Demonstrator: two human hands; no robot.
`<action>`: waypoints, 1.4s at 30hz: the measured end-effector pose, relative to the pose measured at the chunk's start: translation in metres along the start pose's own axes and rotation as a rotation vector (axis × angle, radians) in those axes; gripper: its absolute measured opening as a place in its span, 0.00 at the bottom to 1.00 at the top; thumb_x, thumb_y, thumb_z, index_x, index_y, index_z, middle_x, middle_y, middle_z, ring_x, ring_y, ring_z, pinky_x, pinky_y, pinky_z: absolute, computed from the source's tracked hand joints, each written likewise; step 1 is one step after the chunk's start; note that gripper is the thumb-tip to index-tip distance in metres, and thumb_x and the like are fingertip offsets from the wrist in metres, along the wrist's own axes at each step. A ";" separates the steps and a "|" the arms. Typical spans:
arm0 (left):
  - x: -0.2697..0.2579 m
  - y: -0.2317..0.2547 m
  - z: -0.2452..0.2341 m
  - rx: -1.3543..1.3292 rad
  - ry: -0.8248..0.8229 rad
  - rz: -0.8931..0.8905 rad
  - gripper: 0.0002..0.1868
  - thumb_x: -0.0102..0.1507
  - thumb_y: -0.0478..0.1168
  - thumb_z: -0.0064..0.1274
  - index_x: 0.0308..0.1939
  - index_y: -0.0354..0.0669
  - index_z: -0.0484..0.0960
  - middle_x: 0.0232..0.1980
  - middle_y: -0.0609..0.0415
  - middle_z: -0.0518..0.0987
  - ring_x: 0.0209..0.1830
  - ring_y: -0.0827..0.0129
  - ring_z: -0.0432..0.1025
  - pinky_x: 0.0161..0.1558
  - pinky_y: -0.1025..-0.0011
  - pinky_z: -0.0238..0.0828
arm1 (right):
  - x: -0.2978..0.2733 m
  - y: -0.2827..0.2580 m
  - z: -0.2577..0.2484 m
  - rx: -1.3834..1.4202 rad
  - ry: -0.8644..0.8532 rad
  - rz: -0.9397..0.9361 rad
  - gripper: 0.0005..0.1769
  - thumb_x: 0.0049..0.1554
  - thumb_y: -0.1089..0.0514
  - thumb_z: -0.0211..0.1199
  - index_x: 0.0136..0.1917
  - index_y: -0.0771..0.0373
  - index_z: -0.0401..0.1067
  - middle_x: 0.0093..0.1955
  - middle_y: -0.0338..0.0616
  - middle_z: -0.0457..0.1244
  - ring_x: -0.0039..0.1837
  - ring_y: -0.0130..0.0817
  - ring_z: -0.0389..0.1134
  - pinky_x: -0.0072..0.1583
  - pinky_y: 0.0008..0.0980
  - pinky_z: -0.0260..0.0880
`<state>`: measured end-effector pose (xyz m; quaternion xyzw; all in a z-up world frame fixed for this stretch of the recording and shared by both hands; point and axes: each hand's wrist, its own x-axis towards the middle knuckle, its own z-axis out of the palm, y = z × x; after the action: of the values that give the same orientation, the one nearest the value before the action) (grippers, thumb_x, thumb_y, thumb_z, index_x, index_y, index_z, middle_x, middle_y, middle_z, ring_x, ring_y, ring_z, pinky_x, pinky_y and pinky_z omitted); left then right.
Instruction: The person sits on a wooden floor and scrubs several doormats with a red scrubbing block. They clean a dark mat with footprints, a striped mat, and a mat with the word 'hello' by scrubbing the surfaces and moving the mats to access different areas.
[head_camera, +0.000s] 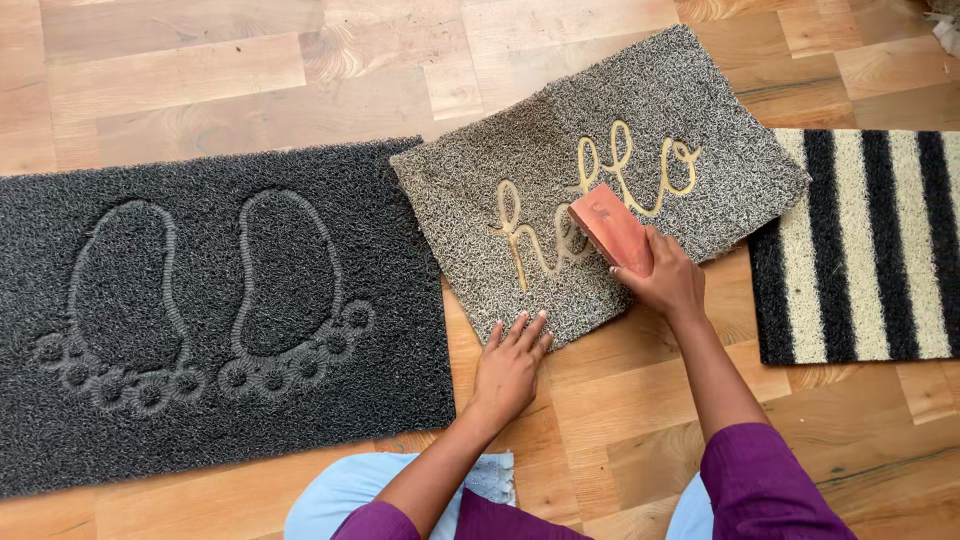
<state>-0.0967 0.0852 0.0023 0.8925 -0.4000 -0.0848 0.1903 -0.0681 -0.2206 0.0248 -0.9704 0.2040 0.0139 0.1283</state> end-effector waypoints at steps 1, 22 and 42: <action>0.002 -0.004 0.004 -0.007 0.013 -0.005 0.30 0.57 0.33 0.49 0.65 0.49 0.77 0.78 0.51 0.62 0.77 0.58 0.56 0.73 0.48 0.45 | 0.001 0.004 0.000 0.014 0.023 -0.017 0.55 0.43 0.30 0.72 0.75 0.59 0.63 0.63 0.54 0.66 0.60 0.52 0.70 0.58 0.49 0.71; -0.002 0.019 0.001 -0.117 -0.001 0.143 0.27 0.56 0.35 0.52 0.60 0.37 0.81 0.73 0.42 0.70 0.72 0.50 0.64 0.67 0.55 0.60 | -0.063 -0.011 -0.010 -0.177 0.088 -0.147 0.44 0.42 0.37 0.70 0.69 0.53 0.67 0.48 0.49 0.65 0.48 0.49 0.69 0.52 0.48 0.71; 0.000 0.006 0.004 0.205 -0.314 -0.132 0.37 0.57 0.42 0.55 0.63 0.13 0.70 0.76 0.19 0.53 0.76 0.34 0.52 0.75 0.51 0.40 | -0.008 -0.114 0.019 -0.077 0.127 -0.312 0.45 0.41 0.31 0.73 0.64 0.57 0.69 0.47 0.50 0.64 0.46 0.47 0.69 0.47 0.47 0.67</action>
<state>-0.1018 0.0812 0.0013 0.9073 -0.3719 -0.1942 0.0275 -0.0289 -0.1116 0.0351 -0.9934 0.0579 -0.0597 0.0785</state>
